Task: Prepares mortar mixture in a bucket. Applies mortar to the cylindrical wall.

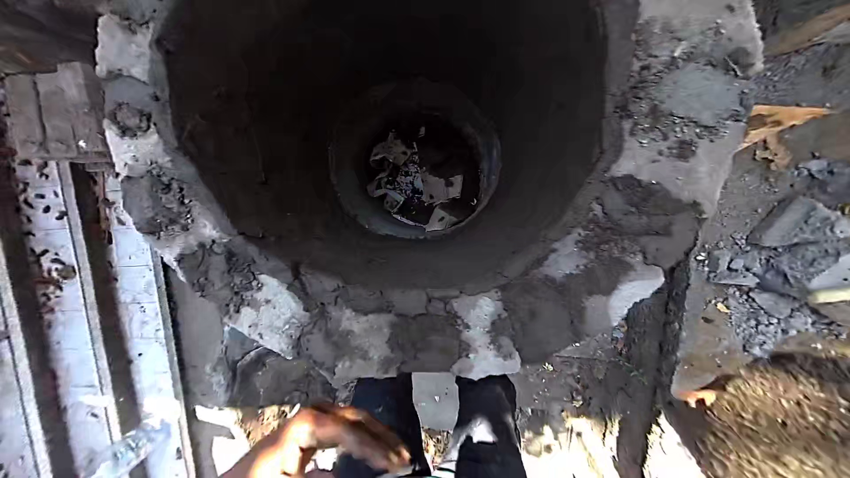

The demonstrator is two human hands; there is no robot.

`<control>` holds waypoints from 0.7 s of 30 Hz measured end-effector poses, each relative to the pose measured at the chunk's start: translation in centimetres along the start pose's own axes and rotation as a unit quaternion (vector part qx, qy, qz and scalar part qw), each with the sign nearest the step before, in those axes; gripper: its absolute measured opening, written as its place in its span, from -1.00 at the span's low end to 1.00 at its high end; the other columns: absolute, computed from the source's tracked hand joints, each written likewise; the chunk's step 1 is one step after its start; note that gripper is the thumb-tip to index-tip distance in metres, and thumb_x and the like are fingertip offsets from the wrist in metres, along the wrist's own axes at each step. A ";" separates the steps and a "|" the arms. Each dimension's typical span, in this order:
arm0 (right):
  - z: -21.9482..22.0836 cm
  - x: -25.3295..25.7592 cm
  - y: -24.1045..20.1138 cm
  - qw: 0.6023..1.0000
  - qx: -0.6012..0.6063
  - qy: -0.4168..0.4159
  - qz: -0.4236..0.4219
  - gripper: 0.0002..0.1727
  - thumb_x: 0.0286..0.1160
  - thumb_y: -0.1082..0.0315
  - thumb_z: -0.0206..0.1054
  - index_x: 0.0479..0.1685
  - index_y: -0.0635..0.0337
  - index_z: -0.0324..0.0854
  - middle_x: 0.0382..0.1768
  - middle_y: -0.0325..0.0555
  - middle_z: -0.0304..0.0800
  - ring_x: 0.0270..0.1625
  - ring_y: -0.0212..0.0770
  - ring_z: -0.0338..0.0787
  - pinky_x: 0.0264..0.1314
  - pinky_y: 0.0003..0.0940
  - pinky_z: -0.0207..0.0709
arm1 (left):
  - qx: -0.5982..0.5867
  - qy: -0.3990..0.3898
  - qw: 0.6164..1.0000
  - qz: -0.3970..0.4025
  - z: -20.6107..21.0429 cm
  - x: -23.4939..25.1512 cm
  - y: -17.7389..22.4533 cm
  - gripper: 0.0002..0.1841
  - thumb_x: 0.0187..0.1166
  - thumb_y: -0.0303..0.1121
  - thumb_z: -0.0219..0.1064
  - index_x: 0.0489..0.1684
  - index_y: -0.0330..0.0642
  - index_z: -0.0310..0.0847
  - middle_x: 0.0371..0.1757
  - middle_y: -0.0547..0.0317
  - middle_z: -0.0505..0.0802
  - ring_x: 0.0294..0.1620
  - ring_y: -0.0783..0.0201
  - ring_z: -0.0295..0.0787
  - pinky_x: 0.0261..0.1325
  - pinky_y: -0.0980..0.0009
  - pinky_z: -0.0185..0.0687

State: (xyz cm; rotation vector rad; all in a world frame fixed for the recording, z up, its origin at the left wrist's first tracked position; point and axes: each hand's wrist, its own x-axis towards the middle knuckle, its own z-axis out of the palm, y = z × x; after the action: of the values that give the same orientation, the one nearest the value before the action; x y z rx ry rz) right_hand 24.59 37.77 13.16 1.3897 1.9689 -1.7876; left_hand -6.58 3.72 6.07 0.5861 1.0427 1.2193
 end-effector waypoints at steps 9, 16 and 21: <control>14.6 23.5 -11.9 0.949 0.080 -0.304 -0.010 -0.69 0.42 0.50 0.06 -0.59 -0.13 0.50 -0.75 -0.60 0.48 -0.70 -0.78 0.41 -0.57 -0.90 0.31 | 0.507 0.610 0.608 -0.014 -21.8 -5.1 -2.5 -0.26 0.84 -0.03 -0.12 0.76 -0.54 0.02 0.76 -0.53 0.23 0.82 -0.23 0.12 0.84 0.08 0.03; 23.5 39.0 -7.0 0.885 0.017 -0.462 -0.057 -0.62 0.67 0.21 -0.10 -0.57 -0.11 0.47 -0.81 -0.46 0.49 -0.82 -0.58 0.45 -0.78 -0.69 0.34 | 0.529 0.614 0.580 -0.078 -23.0 -3.5 -7.8 -0.07 0.79 0.23 -0.40 0.84 -0.53 -0.20 0.83 -0.55 0.00 0.89 -0.36 -0.19 0.90 -0.10 -0.31; 29.7 47.5 0.0 0.875 -0.055 -0.480 0.019 -0.55 0.75 0.20 -0.20 -0.55 0.02 0.44 -0.83 -0.30 0.43 -0.84 -0.42 0.42 -0.79 -0.52 0.31 | 0.535 0.620 0.570 -0.069 -24.0 -4.2 -9.1 0.00 0.75 0.32 -0.41 0.83 -0.56 -0.20 0.82 -0.57 0.01 0.90 -0.32 -0.22 0.93 -0.08 -0.42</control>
State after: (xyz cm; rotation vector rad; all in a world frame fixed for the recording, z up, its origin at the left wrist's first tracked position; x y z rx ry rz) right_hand -15.70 37.49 -25.70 0.3212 1.4175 -1.7714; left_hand -23.46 -6.60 -10.81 0.4238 3.0880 0.5566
